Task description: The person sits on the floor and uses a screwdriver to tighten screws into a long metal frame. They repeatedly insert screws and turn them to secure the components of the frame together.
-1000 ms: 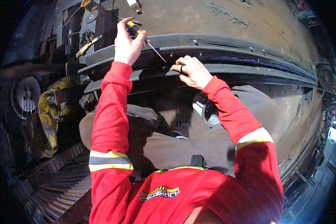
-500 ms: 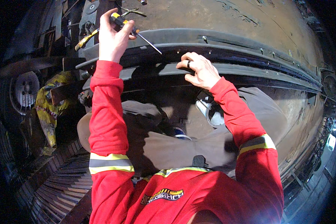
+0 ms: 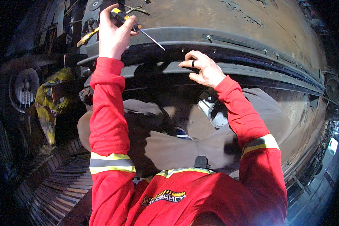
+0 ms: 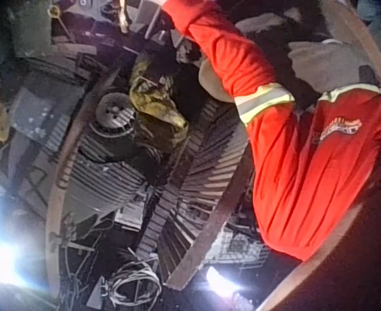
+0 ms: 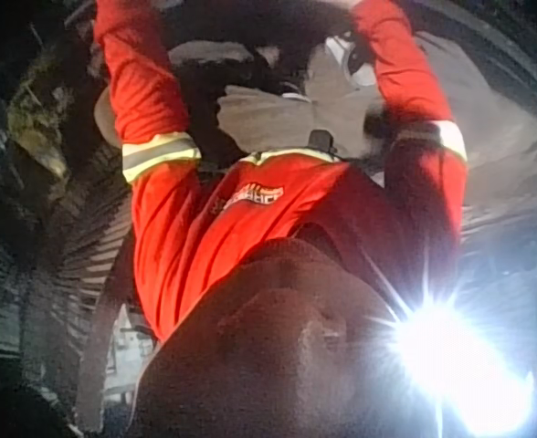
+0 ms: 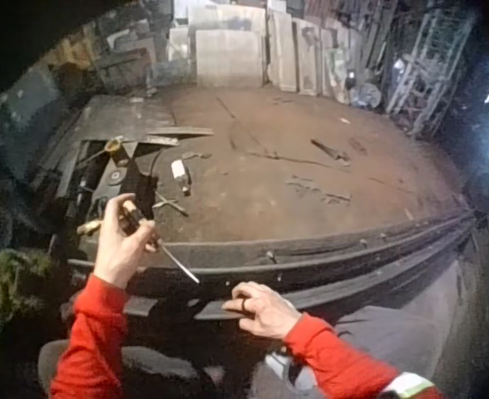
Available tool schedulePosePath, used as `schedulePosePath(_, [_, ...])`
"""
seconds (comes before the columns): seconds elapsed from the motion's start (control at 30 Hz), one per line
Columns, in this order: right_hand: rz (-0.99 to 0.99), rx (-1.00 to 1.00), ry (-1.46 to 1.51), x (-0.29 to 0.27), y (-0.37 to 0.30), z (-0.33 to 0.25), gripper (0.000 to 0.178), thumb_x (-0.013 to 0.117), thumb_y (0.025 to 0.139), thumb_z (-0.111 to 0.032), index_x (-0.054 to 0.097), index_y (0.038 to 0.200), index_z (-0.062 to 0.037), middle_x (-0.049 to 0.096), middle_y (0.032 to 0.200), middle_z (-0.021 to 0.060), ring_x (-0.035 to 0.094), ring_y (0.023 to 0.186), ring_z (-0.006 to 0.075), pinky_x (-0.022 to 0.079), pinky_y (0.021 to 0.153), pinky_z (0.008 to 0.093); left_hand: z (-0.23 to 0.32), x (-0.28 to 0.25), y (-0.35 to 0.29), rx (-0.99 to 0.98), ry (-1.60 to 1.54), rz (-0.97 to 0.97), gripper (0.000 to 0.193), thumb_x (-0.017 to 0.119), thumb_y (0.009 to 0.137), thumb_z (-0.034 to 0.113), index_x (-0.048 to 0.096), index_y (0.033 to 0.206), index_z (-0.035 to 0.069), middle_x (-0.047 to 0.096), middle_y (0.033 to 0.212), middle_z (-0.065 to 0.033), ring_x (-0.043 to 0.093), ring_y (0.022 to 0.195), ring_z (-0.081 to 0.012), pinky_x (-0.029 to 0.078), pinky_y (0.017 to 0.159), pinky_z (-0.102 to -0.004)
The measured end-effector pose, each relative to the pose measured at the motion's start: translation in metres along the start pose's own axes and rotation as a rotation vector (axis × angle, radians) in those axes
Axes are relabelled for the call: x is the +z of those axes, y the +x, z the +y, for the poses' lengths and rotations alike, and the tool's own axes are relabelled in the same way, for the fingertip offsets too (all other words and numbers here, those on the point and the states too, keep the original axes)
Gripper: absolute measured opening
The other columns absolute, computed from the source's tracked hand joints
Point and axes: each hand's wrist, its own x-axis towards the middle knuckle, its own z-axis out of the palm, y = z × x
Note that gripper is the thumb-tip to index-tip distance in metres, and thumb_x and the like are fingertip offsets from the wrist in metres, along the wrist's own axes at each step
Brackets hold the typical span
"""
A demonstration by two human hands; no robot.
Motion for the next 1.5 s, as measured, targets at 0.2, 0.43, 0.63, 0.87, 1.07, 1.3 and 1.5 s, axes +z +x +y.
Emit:
schedulePosePath(0.2, [-0.069,-0.011,-0.035,0.002,0.005,0.001,0.045,0.06,0.063,-0.003,0.064,0.108,-0.0055,0.055,0.104,0.0121,0.054,0.1,0.0303,0.044,0.09,0.0387,0.008,-0.007,0.003,0.02,0.02,0.049,0.057,0.072,0.079,0.004,0.042,0.127,0.001,0.06,0.098,-0.0158,0.065,0.08,-0.0191,0.06,0.058,-0.0299])
schedulePosePath(0.43, [-0.082,-0.037,-0.049,0.002,0.011,-0.004,0.045,0.06,0.061,-0.003,0.06,0.106,-0.0046,0.056,0.105,0.0122,0.054,0.103,0.0322,0.044,0.093,0.0397,0.011,-0.013,0.002,0.012,0.011,0.083,0.057,0.073,0.079,0.005,0.042,0.126,0.001,0.059,0.103,-0.0177,0.066,0.083,-0.0211,0.061,0.059,-0.0314])
schedulePosePath(0.63, [-0.045,-0.031,0.021,0.002,0.012,-0.004,0.042,0.061,0.061,-0.004,0.061,0.103,-0.0057,0.056,0.103,0.0113,0.053,0.1,0.0315,0.044,0.091,0.0398,0.003,-0.023,0.005,0.039,-0.009,0.067,0.057,0.073,0.079,0.006,0.042,0.127,0.001,0.059,0.101,-0.0183,0.066,0.083,-0.0208,0.061,0.06,-0.0315])
schedulePosePath(0.87, [-0.079,-0.069,-0.036,0.005,0.016,-0.001,0.041,0.061,0.06,-0.003,0.062,0.101,-0.0043,0.056,0.102,0.0122,0.053,0.099,0.0325,0.044,0.091,0.0406,0.01,-0.019,0.004,0.084,-0.01,0.082,0.057,0.073,0.079,0.006,0.042,0.126,0.0,0.06,0.099,-0.0177,0.067,0.083,-0.021,0.061,0.06,-0.0308])
schedulePosePath(1.07, [-0.063,-0.048,0.003,0.004,0.017,-0.007,0.045,0.061,0.06,-0.002,0.06,0.104,-0.0063,0.056,0.101,0.0109,0.052,0.101,0.0318,0.043,0.092,0.0412,0.006,-0.021,0.004,0.055,-0.014,0.089,0.056,0.073,0.079,0.005,0.043,0.125,0.0,0.06,0.1,-0.0176,0.066,0.082,-0.0208,0.061,0.06,-0.0311])
schedulePosePath(1.3, [-0.127,-0.025,-0.003,0.005,0.018,-0.003,0.047,0.062,0.06,-0.001,0.062,0.107,-0.0058,0.056,0.103,0.0115,0.052,0.104,0.0312,0.042,0.094,0.0391,0.005,-0.025,0.005,0.067,-0.018,0.094,0.057,0.074,0.078,0.006,0.043,0.126,0.0,0.06,0.099,-0.0174,0.066,0.082,-0.0204,0.061,0.059,-0.0322])
schedulePosePath(1.5, [-0.034,-0.042,0.062,0.003,0.013,-0.002,0.041,0.066,0.061,-0.003,0.063,0.102,-0.0031,0.058,0.1,0.0119,0.055,0.099,0.0311,0.046,0.088,0.0395,0.014,-0.021,0.003,0.024,-0.024,0.099,0.057,0.074,0.078,0.006,0.043,0.126,0.0,0.059,0.102,-0.0185,0.066,0.082,-0.0214,0.061,0.06,-0.0322])
